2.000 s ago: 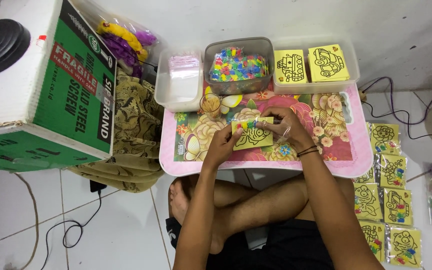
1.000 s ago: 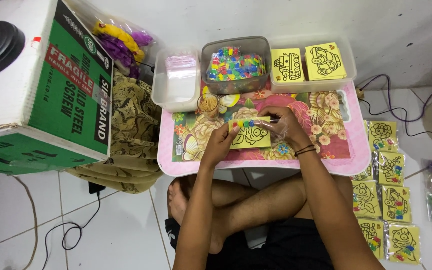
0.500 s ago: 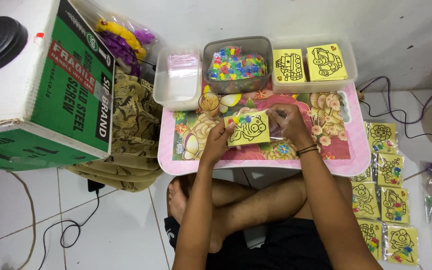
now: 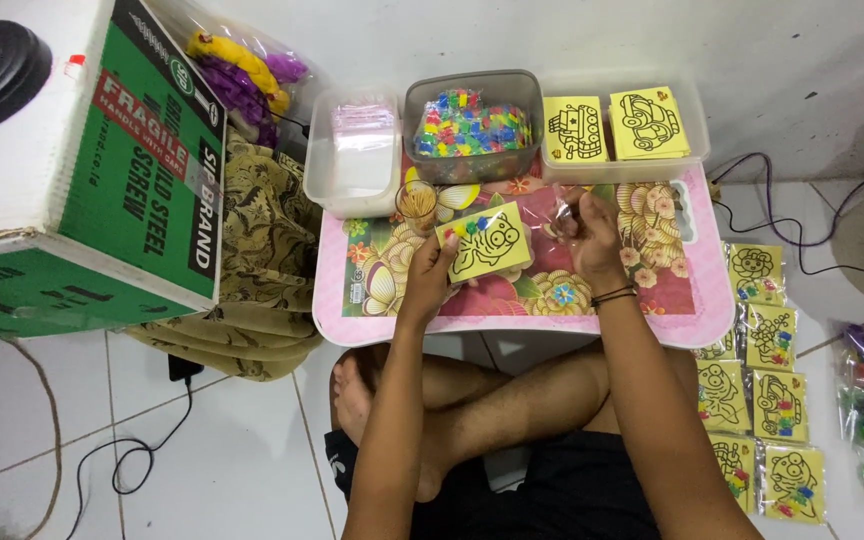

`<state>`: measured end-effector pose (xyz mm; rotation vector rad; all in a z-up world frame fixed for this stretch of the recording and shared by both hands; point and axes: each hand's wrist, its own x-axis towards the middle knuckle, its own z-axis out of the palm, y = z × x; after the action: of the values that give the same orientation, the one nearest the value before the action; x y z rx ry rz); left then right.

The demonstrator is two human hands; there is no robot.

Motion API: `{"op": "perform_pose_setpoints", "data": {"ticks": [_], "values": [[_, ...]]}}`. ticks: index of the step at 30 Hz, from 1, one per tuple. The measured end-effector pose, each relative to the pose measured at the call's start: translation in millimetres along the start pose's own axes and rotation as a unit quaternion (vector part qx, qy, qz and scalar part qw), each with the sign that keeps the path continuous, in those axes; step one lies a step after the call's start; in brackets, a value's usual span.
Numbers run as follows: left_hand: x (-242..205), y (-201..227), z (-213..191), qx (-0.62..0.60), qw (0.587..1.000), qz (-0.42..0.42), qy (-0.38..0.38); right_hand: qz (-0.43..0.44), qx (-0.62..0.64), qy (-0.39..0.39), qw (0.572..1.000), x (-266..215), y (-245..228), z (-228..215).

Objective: Assembling sand art kits by peeling stickers and applying them to cards, then organizing them into sets.

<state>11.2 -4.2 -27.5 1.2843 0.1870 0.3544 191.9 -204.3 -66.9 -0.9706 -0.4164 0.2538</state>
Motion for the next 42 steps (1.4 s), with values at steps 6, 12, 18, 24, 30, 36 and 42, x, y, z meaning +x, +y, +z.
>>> {"op": "perform_pose_setpoints", "data": {"ticks": [6,12,18,24,30,36,42], "values": [[-2,7,5,0.061,0.998,0.026,0.005,-0.037,-0.067,-0.069,0.995,-7,-12,16],[0,2,4,0.024,0.999,0.024,0.011,-0.007,-0.095,-0.04,0.995,-6,-15,18],[-5,23,10,-0.003,1.0,0.012,0.015,-0.009,-0.025,0.0,1.0,-2,-25,26],[-6,25,11,-0.004,1.0,0.019,0.019,0.03,-0.028,0.039,0.998,5,1,0],[-6,21,7,-0.033,0.999,0.002,0.019,-0.073,-0.074,0.201,0.974,-2,-10,15],[-2,2,-2,-0.025,0.999,0.024,0.012,-0.302,-0.259,0.195,0.897,7,-48,45],[-6,18,5,0.0,1.0,0.029,0.007,-0.336,-0.437,-0.117,0.826,15,-89,154]]}}
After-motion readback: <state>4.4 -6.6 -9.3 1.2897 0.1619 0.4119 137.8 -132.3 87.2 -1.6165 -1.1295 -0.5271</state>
